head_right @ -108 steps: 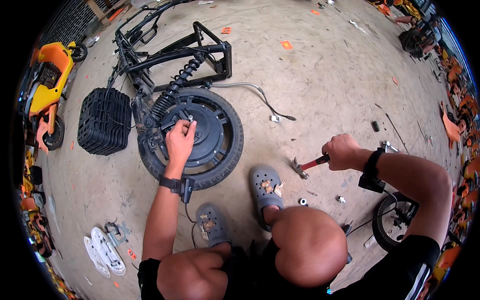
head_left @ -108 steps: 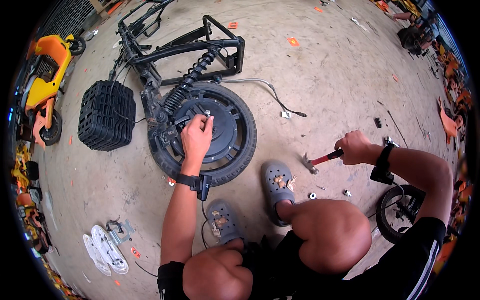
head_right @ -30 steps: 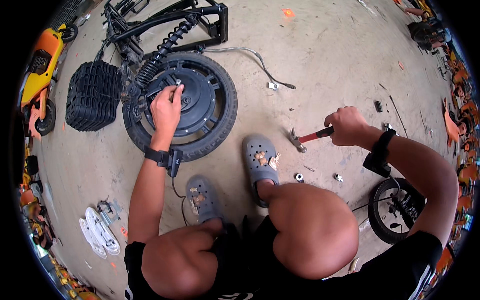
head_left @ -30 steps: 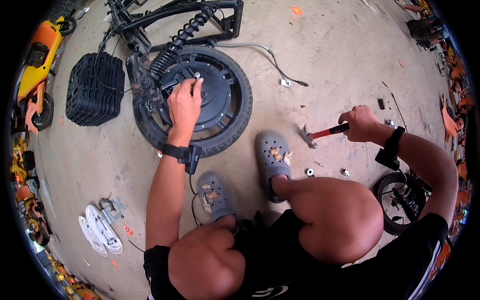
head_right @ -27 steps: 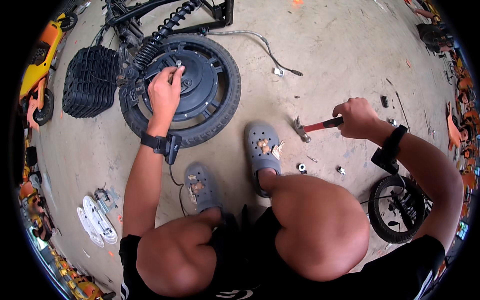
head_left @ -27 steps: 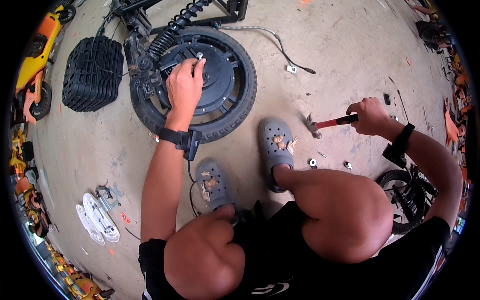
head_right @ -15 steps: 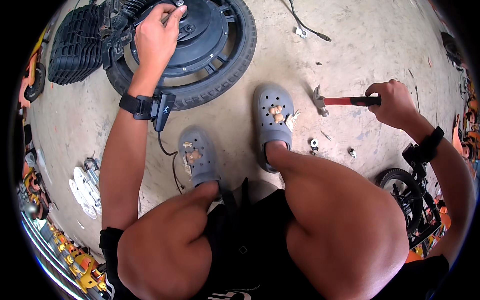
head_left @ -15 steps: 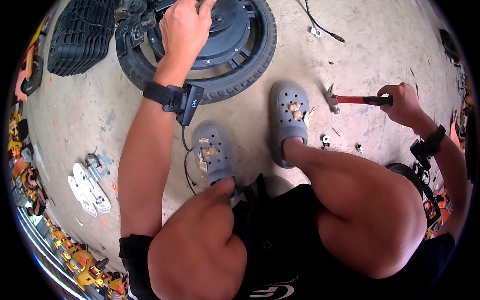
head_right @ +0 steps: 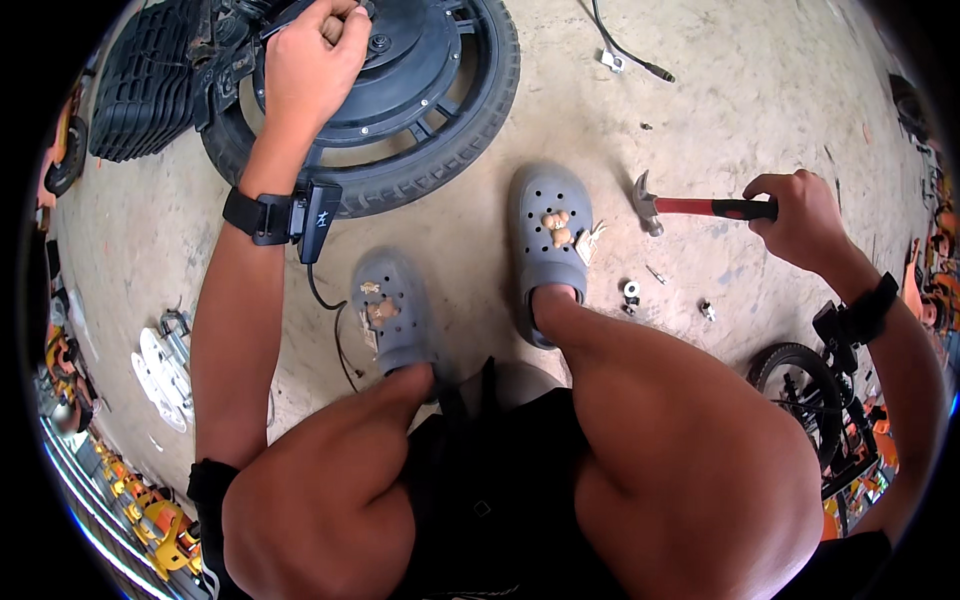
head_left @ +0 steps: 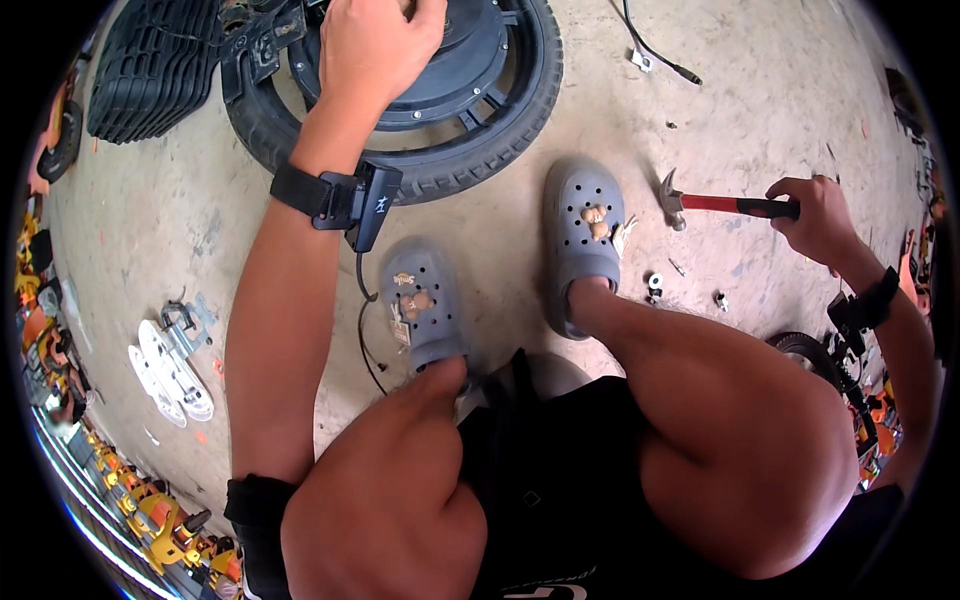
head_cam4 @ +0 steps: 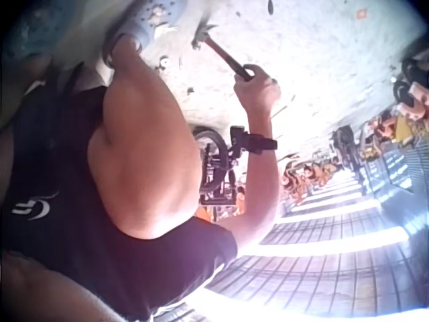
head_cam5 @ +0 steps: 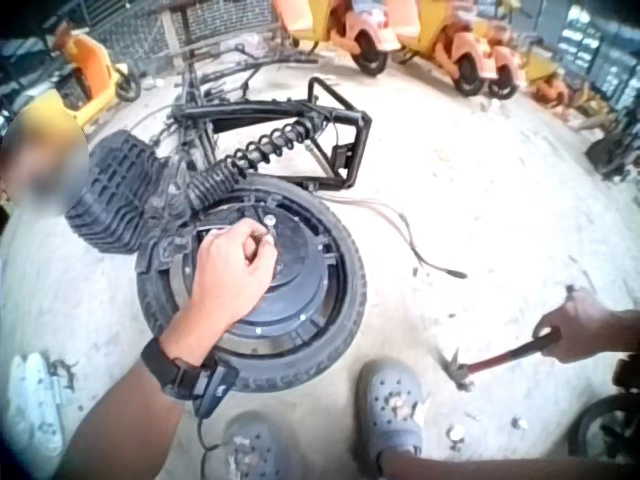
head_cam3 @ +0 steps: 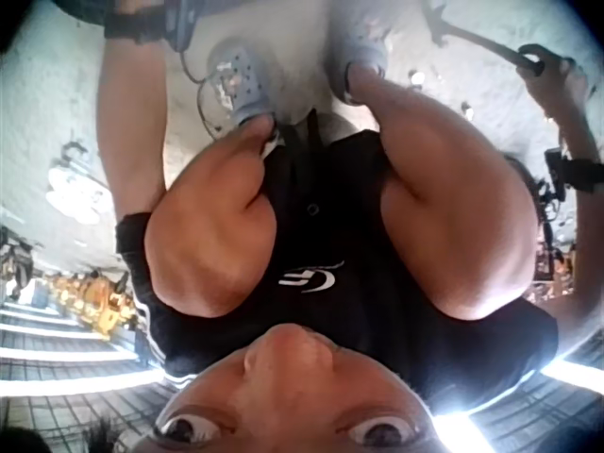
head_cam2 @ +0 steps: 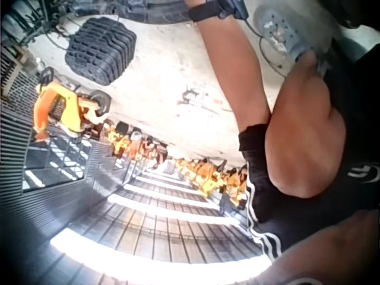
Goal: The person uses a hammer to tap a bolt into the hub of a vehicle wheel. They then use their hands to tighten the bolt and adjust a metal bracket on the wheel assembly.
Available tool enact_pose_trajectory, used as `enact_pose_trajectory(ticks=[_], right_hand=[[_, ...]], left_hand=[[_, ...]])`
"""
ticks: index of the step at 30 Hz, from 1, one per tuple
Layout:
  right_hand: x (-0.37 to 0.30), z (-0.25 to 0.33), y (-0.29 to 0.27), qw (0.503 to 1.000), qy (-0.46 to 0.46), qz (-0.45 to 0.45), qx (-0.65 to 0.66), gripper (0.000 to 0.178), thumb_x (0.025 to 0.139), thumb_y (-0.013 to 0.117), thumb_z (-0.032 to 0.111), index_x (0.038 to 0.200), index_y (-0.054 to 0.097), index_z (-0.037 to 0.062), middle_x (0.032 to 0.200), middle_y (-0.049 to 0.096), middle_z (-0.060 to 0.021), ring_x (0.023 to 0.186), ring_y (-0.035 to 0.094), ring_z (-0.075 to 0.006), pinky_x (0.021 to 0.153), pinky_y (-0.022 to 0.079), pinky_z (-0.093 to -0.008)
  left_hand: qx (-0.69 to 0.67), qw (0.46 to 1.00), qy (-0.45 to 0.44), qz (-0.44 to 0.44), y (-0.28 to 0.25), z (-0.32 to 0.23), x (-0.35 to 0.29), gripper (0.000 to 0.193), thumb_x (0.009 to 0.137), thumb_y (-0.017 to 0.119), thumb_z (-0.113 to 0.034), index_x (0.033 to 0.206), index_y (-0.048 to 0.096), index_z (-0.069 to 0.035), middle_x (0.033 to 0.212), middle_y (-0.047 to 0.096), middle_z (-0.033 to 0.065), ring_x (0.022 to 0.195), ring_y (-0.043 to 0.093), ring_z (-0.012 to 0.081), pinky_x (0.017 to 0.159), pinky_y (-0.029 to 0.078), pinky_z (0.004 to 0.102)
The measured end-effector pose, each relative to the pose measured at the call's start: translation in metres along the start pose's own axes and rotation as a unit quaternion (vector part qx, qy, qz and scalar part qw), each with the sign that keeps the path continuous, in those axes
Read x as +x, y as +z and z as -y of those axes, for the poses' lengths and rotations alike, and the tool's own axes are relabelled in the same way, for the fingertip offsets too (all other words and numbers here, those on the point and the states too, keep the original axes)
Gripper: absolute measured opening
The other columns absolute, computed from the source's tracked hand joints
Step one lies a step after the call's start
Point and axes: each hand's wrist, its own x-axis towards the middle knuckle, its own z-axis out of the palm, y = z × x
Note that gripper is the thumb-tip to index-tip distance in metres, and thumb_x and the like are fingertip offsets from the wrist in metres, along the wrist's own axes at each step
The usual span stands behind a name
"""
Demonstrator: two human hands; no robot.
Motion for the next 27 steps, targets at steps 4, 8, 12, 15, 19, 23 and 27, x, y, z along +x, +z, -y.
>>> enact_pose_trajectory(ticks=[4, 8, 12, 15, 19, 23, 27], right_hand=[[0.000, 0.000, 0.000, 1.000, -0.013, -0.013, -0.001, 0.024, 0.071, 0.082, 0.004, 0.094, 0.077, 0.0086, 0.074, 0.072, -0.0131, 0.074, 0.071, -0.0348, 0.075, 0.056, -0.0434], [-0.001, -0.002, -0.001, 1.000, -0.017, -0.012, -0.010, 0.024, 0.071, 0.082, 0.004, 0.094, 0.077, 0.0085, 0.074, 0.073, -0.0134, 0.075, 0.071, -0.0348, 0.075, 0.056, -0.0430], [0.000, -0.003, -0.001, 1.000, -0.019, -0.012, -0.006, 0.024, 0.071, 0.082, 0.003, 0.094, 0.077, 0.0083, 0.074, 0.073, -0.0137, 0.075, 0.071, -0.0345, 0.075, 0.056, -0.0427], [0.000, -0.005, 0.000, 0.999, -0.031, -0.017, -0.002, 0.024, 0.071, 0.082, 0.003, 0.094, 0.077, 0.0079, 0.074, 0.073, -0.0138, 0.074, 0.071, -0.0343, 0.075, 0.056, -0.0426], [0.001, -0.009, 0.002, 1.000, -0.022, -0.007, 0.010, 0.024, 0.071, 0.081, 0.003, 0.094, 0.077, 0.0075, 0.074, 0.073, -0.0138, 0.073, 0.071, -0.0340, 0.075, 0.056, -0.0421], [0.001, -0.011, 0.001, 1.000, -0.024, 0.001, -0.001, 0.025, 0.071, 0.081, 0.003, 0.096, 0.077, 0.0074, 0.075, 0.073, -0.0141, 0.073, 0.071, -0.0337, 0.076, 0.057, -0.0415], [0.001, -0.014, 0.002, 1.000, -0.027, 0.004, 0.003, 0.026, 0.072, 0.081, 0.003, 0.097, 0.077, 0.0077, 0.074, 0.073, -0.0141, 0.073, 0.071, -0.0335, 0.076, 0.056, -0.0414]], left_hand=[[-0.007, 1.000, -0.004, 0.007, -0.001, 0.000, 0.000, 0.024, 0.093, 0.076, -0.025, 0.096, 0.075, -0.001, 0.077, 0.075, 0.0118, 0.066, 0.072, 0.0249, 0.065, 0.054, 0.0353], [-0.013, 1.000, -0.008, 0.015, -0.001, 0.001, 0.000, 0.023, 0.094, 0.076, -0.025, 0.096, 0.075, -0.001, 0.076, 0.075, 0.0116, 0.066, 0.071, 0.0242, 0.065, 0.054, 0.0351], [-0.018, 1.000, -0.011, 0.019, -0.002, 0.003, 0.000, 0.023, 0.094, 0.075, -0.024, 0.096, 0.075, -0.001, 0.076, 0.075, 0.0113, 0.065, 0.071, 0.0235, 0.065, 0.054, 0.0349], [-0.023, 0.999, -0.015, 0.022, -0.003, 0.003, -0.002, 0.022, 0.094, 0.075, -0.024, 0.096, 0.075, -0.001, 0.075, 0.075, 0.0111, 0.065, 0.071, 0.0230, 0.065, 0.054, 0.0348], [-0.024, 0.999, -0.017, 0.028, -0.003, 0.004, 0.000, 0.022, 0.094, 0.074, -0.023, 0.096, 0.075, -0.001, 0.075, 0.075, 0.0108, 0.064, 0.071, 0.0223, 0.065, 0.054, 0.0347], [-0.029, 0.999, -0.022, 0.030, -0.001, 0.005, -0.001, 0.021, 0.095, 0.073, -0.022, 0.096, 0.075, -0.001, 0.074, 0.074, 0.0106, 0.063, 0.070, 0.0216, 0.064, 0.054, 0.0345], [-0.033, 0.999, -0.026, 0.033, 0.000, 0.007, -0.001, 0.021, 0.095, 0.073, -0.022, 0.096, 0.075, -0.001, 0.073, 0.074, 0.0103, 0.063, 0.070, 0.0209, 0.064, 0.054, 0.0343]])
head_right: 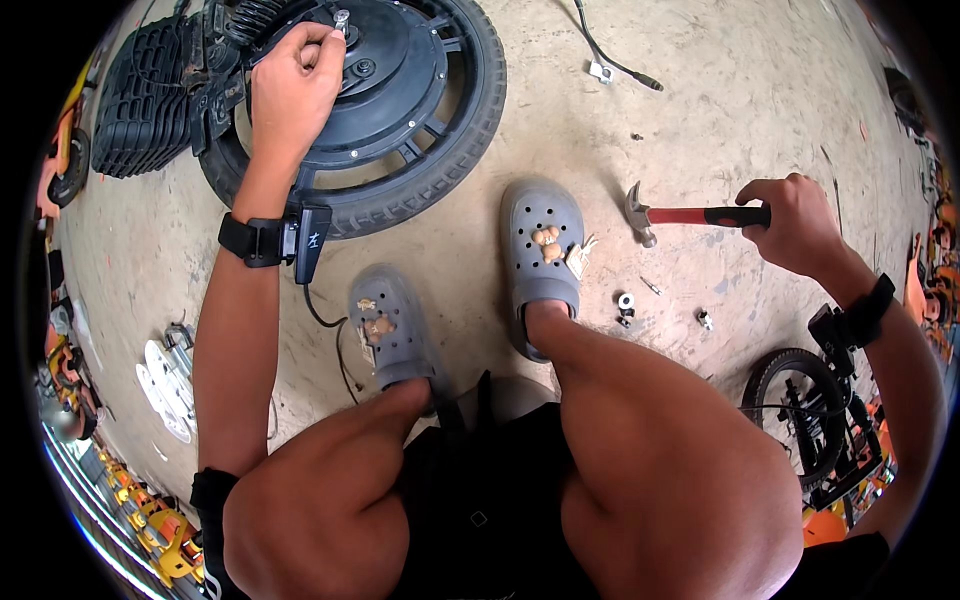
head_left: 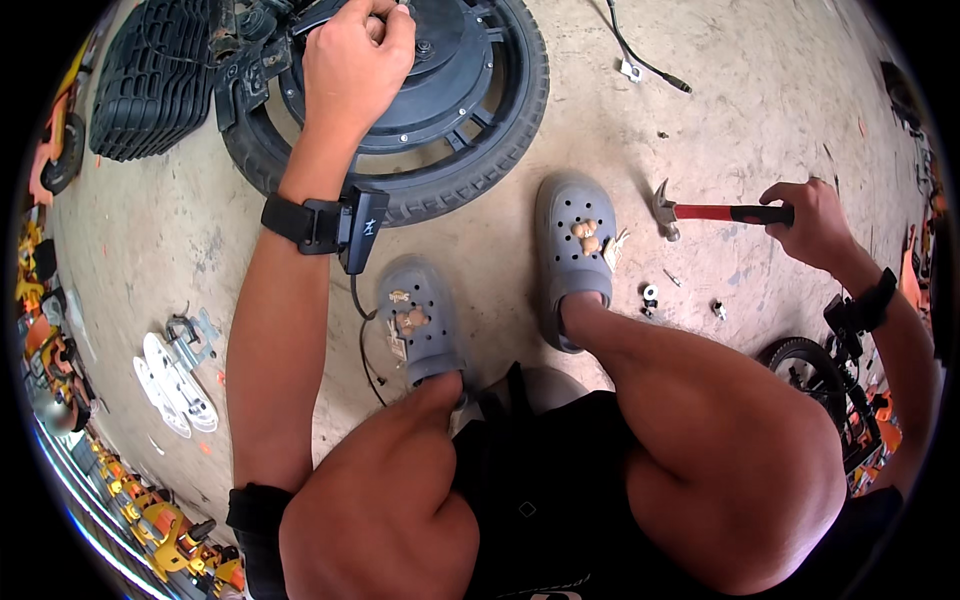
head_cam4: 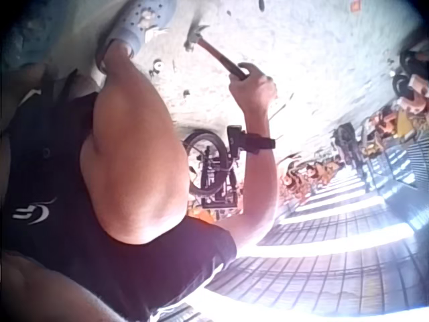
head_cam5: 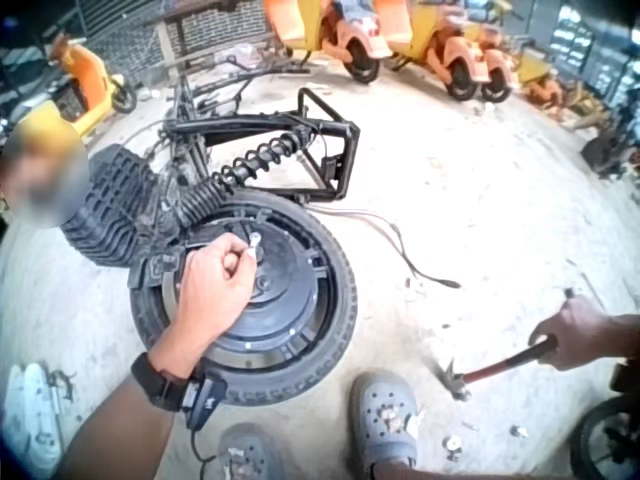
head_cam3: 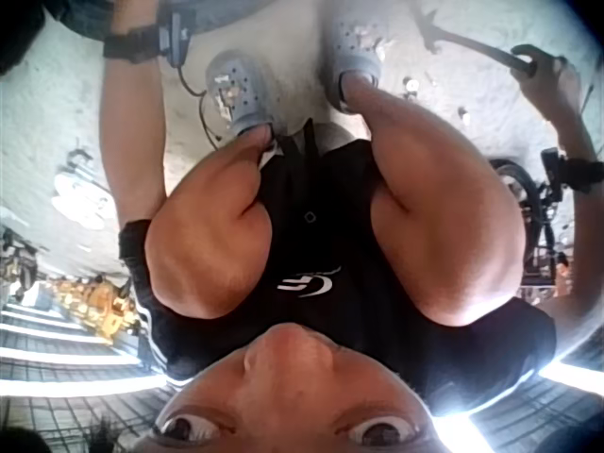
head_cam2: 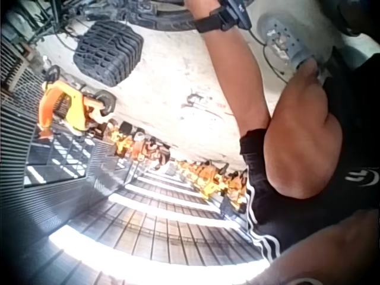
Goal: The person uses a hammer to tap a bolt into the hub of a vehicle wheel. They then use their hands to tighten the bolt and adjust a metal bracket on the wheel assembly.
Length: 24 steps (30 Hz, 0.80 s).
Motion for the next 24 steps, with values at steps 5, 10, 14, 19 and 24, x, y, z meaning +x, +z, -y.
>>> enact_pose_trajectory(ticks=[5, 10, 14, 19, 24], right_hand=[[0.000, 0.001, 0.002, 1.000, 0.010, 0.005, 0.003, 0.026, 0.072, 0.081, 0.005, 0.097, 0.077, 0.0079, 0.074, 0.073, -0.0140, 0.073, 0.071, -0.0340, 0.075, 0.057, -0.0419], [0.001, -0.003, 0.001, 0.999, 0.030, 0.027, 0.009, 0.028, 0.070, 0.083, 0.011, 0.098, 0.078, 0.0091, 0.075, 0.073, -0.0152, 0.075, 0.072, -0.0348, 0.074, 0.058, -0.0431], [0.000, 0.001, -0.001, 1.000, 0.018, 0.014, -0.004, 0.025, 0.071, 0.082, 0.012, 0.095, 0.078, 0.0088, 0.071, 0.072, -0.0147, 0.072, 0.071, -0.0350, 0.072, 0.058, -0.0433], [0.000, 0.000, 0.000, 1.000, 0.004, 0.015, -0.022, 0.023, 0.072, 0.080, 0.013, 0.094, 0.078, 0.0102, 0.071, 0.072, -0.0122, 0.069, 0.070, -0.0341, 0.071, 0.056, -0.0436], [0.000, -0.003, 0.002, 1.000, 0.004, 0.018, -0.014, 0.023, 0.070, 0.079, 0.013, 0.092, 0.078, 0.0115, 0.068, 0.071, -0.0116, 0.069, 0.069, -0.0350, 0.070, 0.056, -0.0442]], left_hand=[[-0.003, 1.000, -0.002, 0.004, -0.003, 0.000, 0.001, 0.020, 0.095, 0.072, -0.021, 0.096, 0.075, -0.001, 0.073, 0.074, 0.0100, 0.062, 0.070, 0.0200, 0.064, 0.054, 0.0341], [-0.048, 0.999, -0.013, 0.002, 0.000, 0.002, -0.001, 0.023, 0.097, 0.070, -0.021, 0.096, 0.076, 0.001, 0.072, 0.076, 0.0079, 0.061, 0.069, 0.0132, 0.065, 0.054, 0.0288], [-0.049, 0.997, -0.064, 0.019, 0.000, -0.003, 0.001, 0.022, 0.097, 0.070, -0.021, 0.095, 0.076, -0.001, 0.072, 0.076, 0.0074, 0.062, 0.070, 0.0161, 0.066, 0.054, 0.0305], [-0.012, 0.999, -0.044, 0.014, -0.001, -0.007, 0.001, 0.022, 0.098, 0.070, -0.022, 0.093, 0.075, -0.001, 0.070, 0.075, 0.0076, 0.060, 0.070, 0.0195, 0.064, 0.054, 0.0328], [-0.004, 1.000, -0.008, 0.000, -0.002, -0.003, 0.000, 0.021, 0.095, 0.073, -0.022, 0.090, 0.077, -0.001, 0.072, 0.075, 0.0066, 0.072, 0.065, 0.0232, 0.070, 0.053, 0.0368]])
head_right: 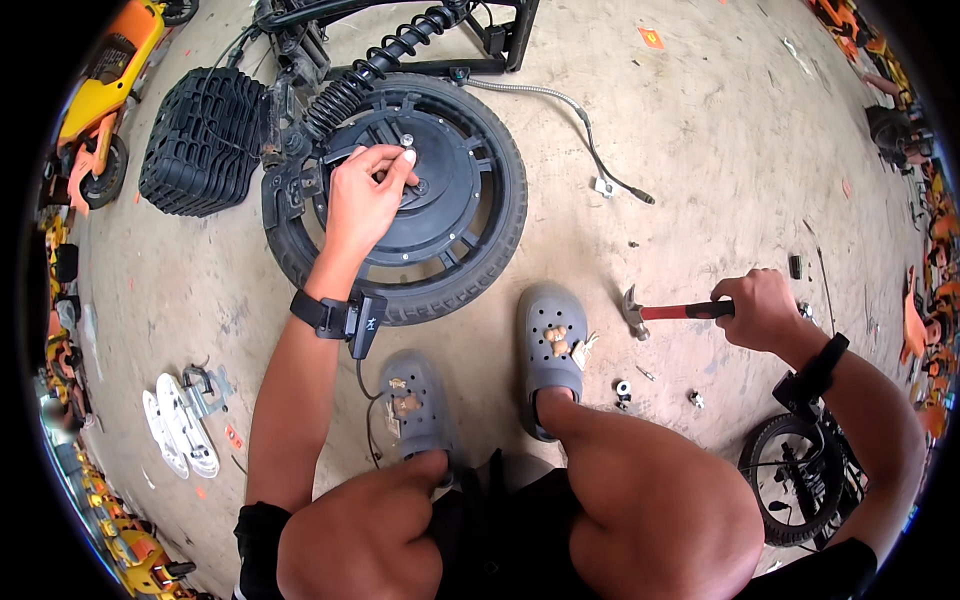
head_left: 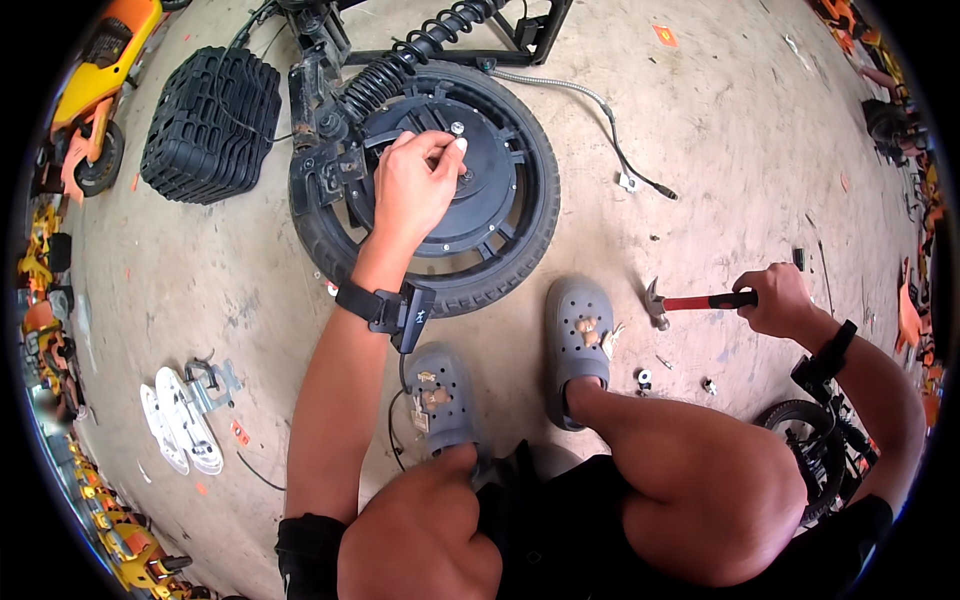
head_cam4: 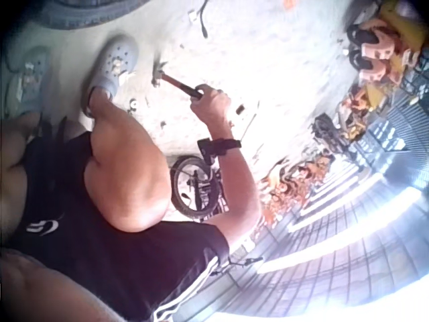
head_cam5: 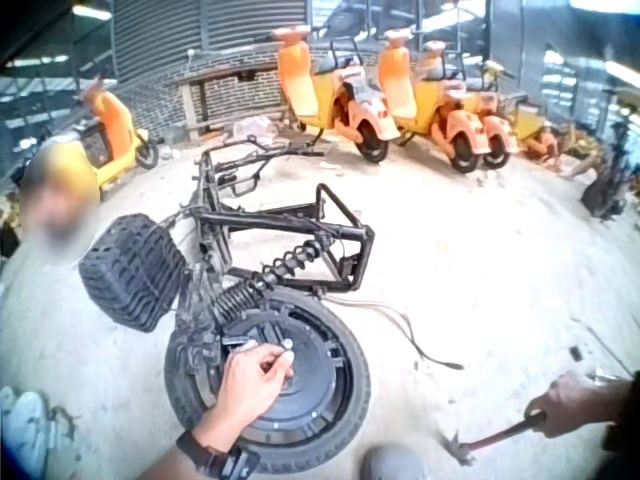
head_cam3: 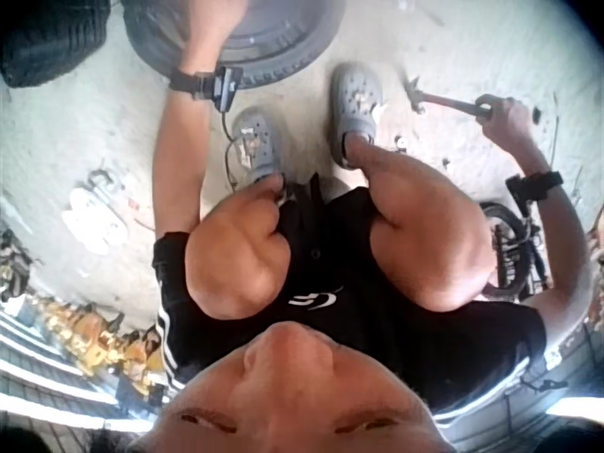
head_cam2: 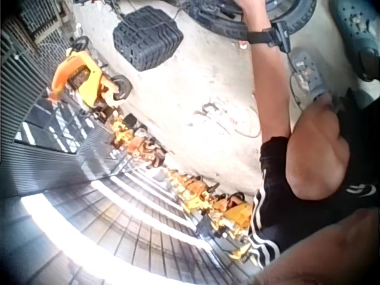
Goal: The person uses a hammer to tap a bolt into the hub of a vehicle wheel. They then use their hands to tighten the bolt and adjust a metal bracket on the wheel assembly.
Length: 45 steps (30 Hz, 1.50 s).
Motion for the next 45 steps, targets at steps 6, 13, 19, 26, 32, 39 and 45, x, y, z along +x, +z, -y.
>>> enact_pose_trajectory(ticks=[6, 13, 19, 26, 32, 39, 45], right_hand=[[-0.002, -0.002, -0.002, 1.000, 0.004, -0.001, 0.012, 0.024, 0.070, 0.080, 0.014, 0.093, 0.078, 0.0119, 0.068, 0.071, -0.0112, 0.069, 0.069, -0.0354, 0.070, 0.056, -0.0449], [0.000, -0.005, 0.000, 1.000, 0.015, 0.012, 0.009, 0.024, 0.071, 0.080, 0.017, 0.094, 0.079, 0.0125, 0.069, 0.071, -0.0116, 0.071, 0.070, -0.0357, 0.071, 0.057, -0.0447], [0.000, -0.006, 0.002, 1.000, -0.012, -0.010, 0.003, 0.020, 0.071, 0.079, 0.017, 0.091, 0.079, 0.0129, 0.069, 0.072, -0.0111, 0.069, 0.070, -0.0353, 0.070, 0.058, -0.0441], [-0.001, -0.009, 0.004, 1.000, -0.014, -0.007, 0.000, 0.021, 0.069, 0.079, 0.016, 0.090, 0.079, 0.0134, 0.068, 0.071, -0.0108, 0.070, 0.070, -0.0354, 0.071, 0.057, -0.0440], [0.001, -0.003, -0.002, 1.000, 0.000, 0.008, 0.010, 0.022, 0.069, 0.079, 0.014, 0.091, 0.079, 0.0124, 0.069, 0.071, -0.0110, 0.069, 0.069, -0.0351, 0.071, 0.056, -0.0439], [-0.005, -0.003, 0.001, 0.999, -0.028, 0.031, -0.026, 0.021, 0.076, 0.080, 0.020, 0.096, 0.077, 0.0119, 0.072, 0.072, -0.0117, 0.071, 0.070, -0.0358, 0.069, 0.056, -0.0461], [0.002, 0.028, 0.003, 0.965, -0.001, 0.193, -0.179, 0.017, 0.088, 0.068, 0.018, 0.099, 0.073, 0.0056, 0.081, 0.075, -0.0141, 0.081, 0.075, -0.0331, 0.075, 0.057, -0.0445]], left_hand=[[0.041, 0.998, 0.035, -0.031, -0.001, -0.005, 0.000, 0.021, 0.093, 0.076, -0.023, 0.089, 0.078, -0.002, 0.070, 0.074, 0.0065, 0.067, 0.063, 0.0244, 0.068, 0.052, 0.0374], [-0.020, 0.999, -0.030, 0.002, 0.002, 0.000, -0.003, 0.024, 0.096, 0.072, -0.024, 0.090, 0.077, -0.001, 0.067, 0.073, 0.0081, 0.057, 0.070, 0.0233, 0.070, 0.053, 0.0347], [0.011, 1.000, 0.005, -0.010, 0.000, 0.000, -0.003, 0.023, 0.097, 0.070, -0.023, 0.090, 0.076, -0.001, 0.067, 0.074, 0.0073, 0.061, 0.070, 0.0233, 0.074, 0.052, 0.0360], [0.005, 1.000, 0.001, -0.014, 0.002, 0.000, -0.002, 0.023, 0.097, 0.071, -0.023, 0.091, 0.076, -0.001, 0.069, 0.074, 0.0083, 0.060, 0.070, 0.0238, 0.069, 0.054, 0.0342], [-0.037, 0.999, -0.005, -0.025, 0.003, 0.007, -0.004, 0.022, 0.097, 0.073, -0.021, 0.094, 0.077, 0.001, 0.070, 0.075, 0.0102, 0.059, 0.072, 0.0206, 0.063, 0.054, 0.0321], [-0.030, 0.999, -0.016, -0.014, 0.004, -0.002, 0.000, 0.022, 0.097, 0.073, -0.021, 0.093, 0.077, 0.001, 0.072, 0.076, 0.0103, 0.058, 0.071, 0.0194, 0.059, 0.052, 0.0310], [-0.053, 0.994, -0.090, 0.006, 0.000, -0.007, 0.000, 0.024, 0.096, 0.073, -0.023, 0.093, 0.079, 0.000, 0.073, 0.077, 0.0088, 0.055, 0.068, 0.0145, 0.058, 0.050, 0.0300]])
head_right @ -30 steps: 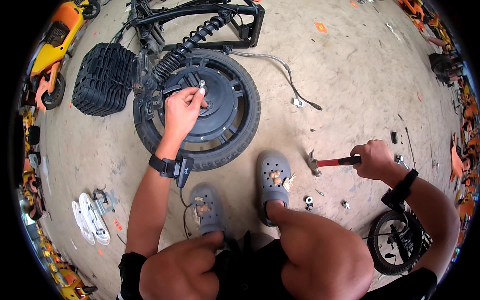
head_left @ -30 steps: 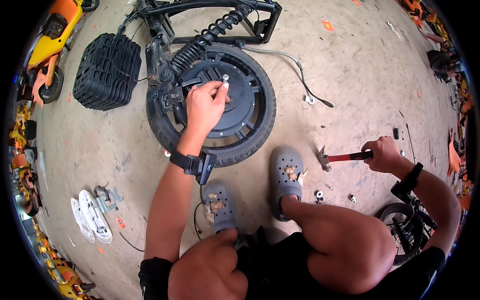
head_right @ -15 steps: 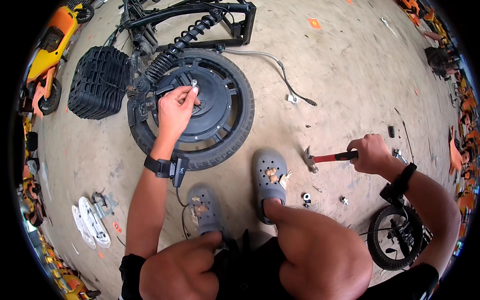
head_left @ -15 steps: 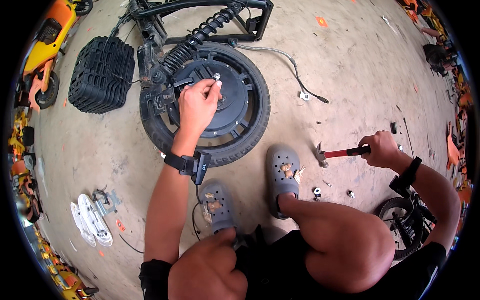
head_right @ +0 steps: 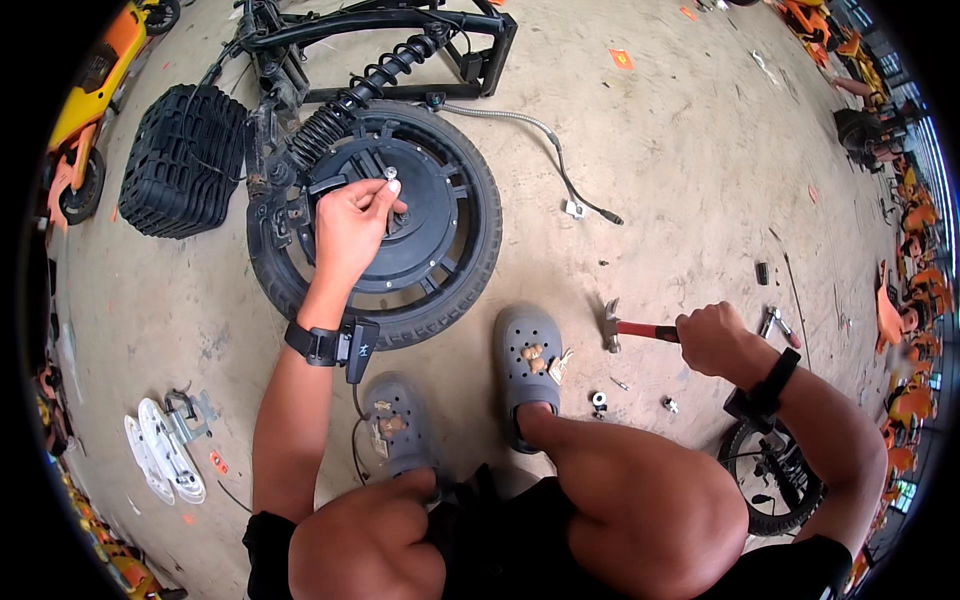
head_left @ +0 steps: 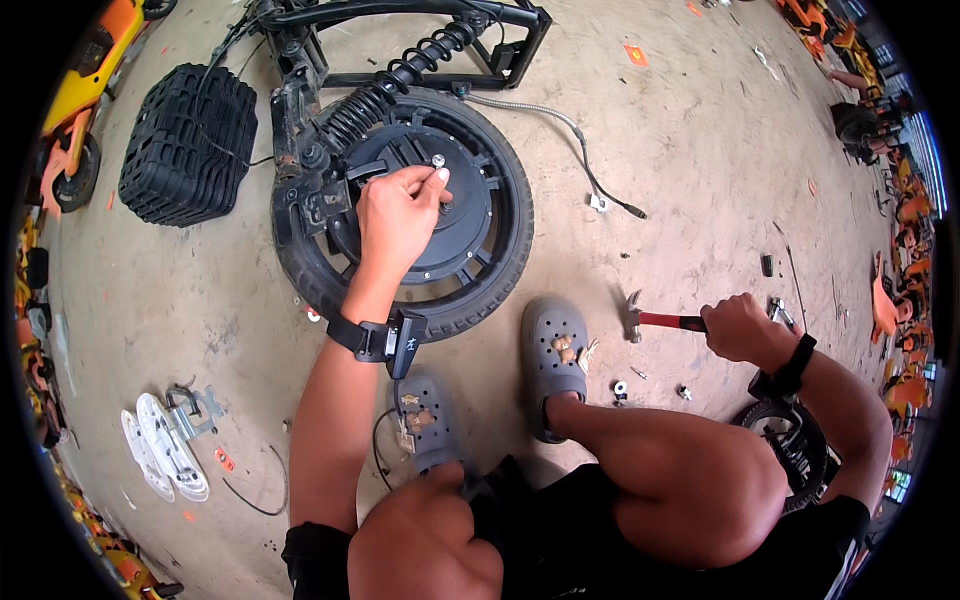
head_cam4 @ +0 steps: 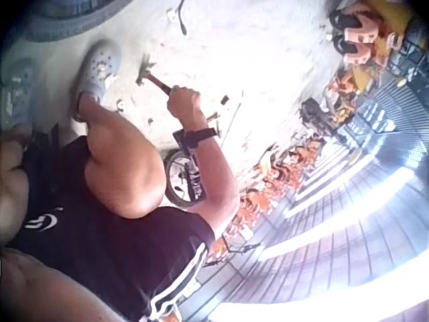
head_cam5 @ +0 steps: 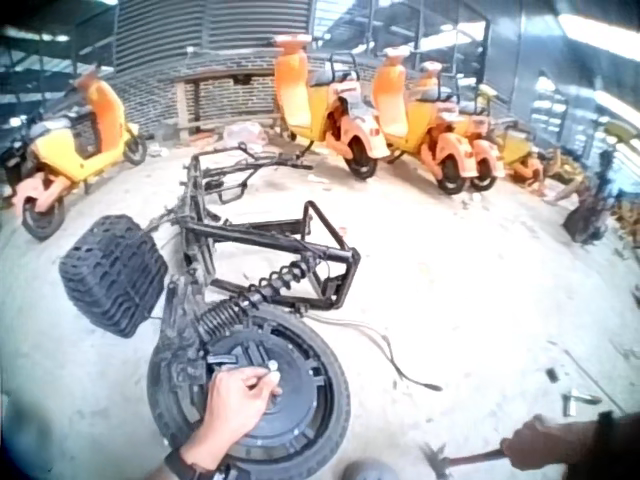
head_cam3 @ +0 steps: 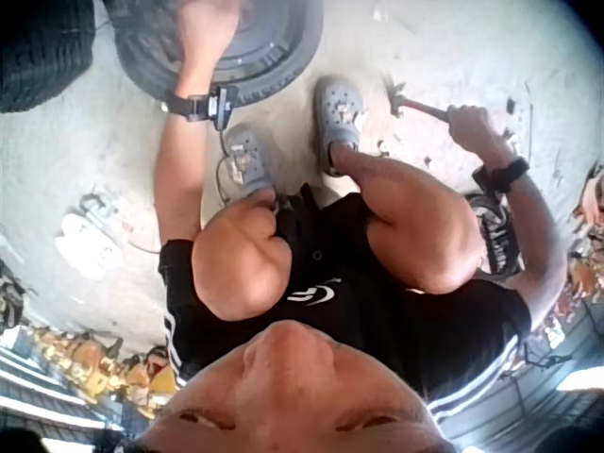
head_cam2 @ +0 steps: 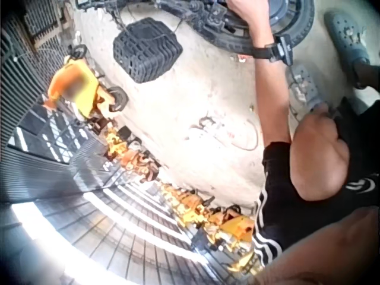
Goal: The person uses a hammer to tap a bolt into the hub of a vehicle wheel. They then use their hands to tighten the bolt and adjust a metal bracket on the wheel assembly.
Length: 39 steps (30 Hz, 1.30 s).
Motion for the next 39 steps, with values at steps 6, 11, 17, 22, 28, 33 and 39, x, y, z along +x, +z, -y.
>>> enact_pose_trajectory(ticks=[6, 11, 17, 22, 28, 33, 39], right_hand=[[0.009, 0.002, 0.017, 0.999, 0.030, -0.031, 0.031, 0.015, 0.086, 0.064, 0.013, 0.096, 0.071, 0.0033, 0.082, 0.074, -0.0158, 0.079, 0.074, -0.0352, 0.074, 0.058, -0.0460], [-0.013, 0.011, 0.015, 0.957, -0.017, -0.232, 0.176, 0.017, 0.084, 0.077, 0.019, 0.098, 0.072, 0.0101, 0.072, 0.070, -0.0108, 0.066, 0.071, -0.0319, 0.059, 0.056, -0.0439], [0.025, 0.087, -0.012, 0.857, -0.092, -0.307, 0.403, 0.019, 0.079, 0.075, 0.008, 0.097, 0.068, 0.0040, 0.073, 0.068, -0.0111, 0.064, 0.070, -0.0292, 0.060, 0.055, -0.0371], [0.065, 0.135, -0.021, 0.790, -0.089, -0.299, 0.528, 0.019, 0.084, 0.078, 0.016, 0.092, 0.068, 0.0021, 0.068, 0.068, -0.0129, 0.058, 0.069, -0.0242, 0.057, 0.055, -0.0341], [0.082, 0.160, -0.018, 0.683, -0.102, -0.226, 0.687, 0.023, 0.091, 0.080, 0.017, 0.086, 0.064, 0.0007, 0.064, 0.069, -0.0039, 0.058, 0.070, -0.0111, 0.054, 0.053, -0.0279], [0.095, 0.172, 0.011, 0.630, -0.029, -0.459, 0.626, 0.017, 0.091, 0.081, 0.004, 0.098, 0.066, 0.0004, 0.076, 0.065, 0.0003, 0.065, 0.055, -0.0052, 0.059, 0.046, -0.0229], [0.108, 0.166, 0.023, 0.635, -0.110, -0.412, 0.644, 0.008, 0.094, 0.074, 0.000, 0.101, 0.069, -0.0005, 0.086, 0.071, -0.0088, 0.073, 0.067, -0.0143, 0.067, 0.053, -0.0274]], left_hand=[[0.005, 0.999, -0.033, 0.031, -0.004, -0.014, 0.000, 0.025, 0.097, 0.072, -0.025, 0.091, 0.080, -0.002, 0.069, 0.075, 0.0072, 0.053, 0.066, 0.0151, 0.055, 0.049, 0.0307], [0.026, 0.999, 0.018, 0.021, -0.004, -0.004, -0.001, 0.026, 0.099, 0.071, -0.022, 0.095, 0.078, 0.003, 0.073, 0.077, 0.0082, 0.052, 0.057, 0.0062, 0.052, 0.044, 0.0270], [0.002, 0.999, -0.021, 0.040, -0.003, -0.008, -0.001, 0.029, 0.099, 0.070, -0.026, 0.084, 0.077, -0.002, 0.065, 0.073, 0.0057, 0.047, 0.062, 0.0163, 0.066, 0.050, 0.0318], [-0.006, 0.996, -0.067, 0.066, -0.008, -0.024, 0.003, 0.030, 0.100, 0.071, -0.023, 0.095, 0.076, 0.005, 0.072, 0.076, 0.0053, 0.054, 0.050, 0.0009, 0.050, 0.039, 0.0242], [-0.143, 0.983, -0.098, 0.068, -0.016, -0.030, -0.017, 0.030, 0.107, 0.064, -0.025, 0.104, 0.067, 0.005, 0.077, 0.075, 0.0120, 0.053, 0.055, 0.0035, 0.046, 0.035, 0.0201], [-0.293, 0.925, -0.209, 0.124, -0.022, -0.031, -0.033, 0.025, 0.108, 0.060, -0.020, 0.109, 0.060, 0.004, 0.083, 0.071, 0.0142, 0.055, 0.063, 0.0112, 0.045, 0.049, 0.0235], [-0.313, 0.924, -0.149, 0.160, -0.012, -0.022, -0.037, 0.027, 0.105, 0.064, -0.012, 0.123, 0.066, 0.008, 0.096, 0.072, 0.0130, 0.074, 0.068, 0.0120, 0.064, 0.060, 0.0275]])
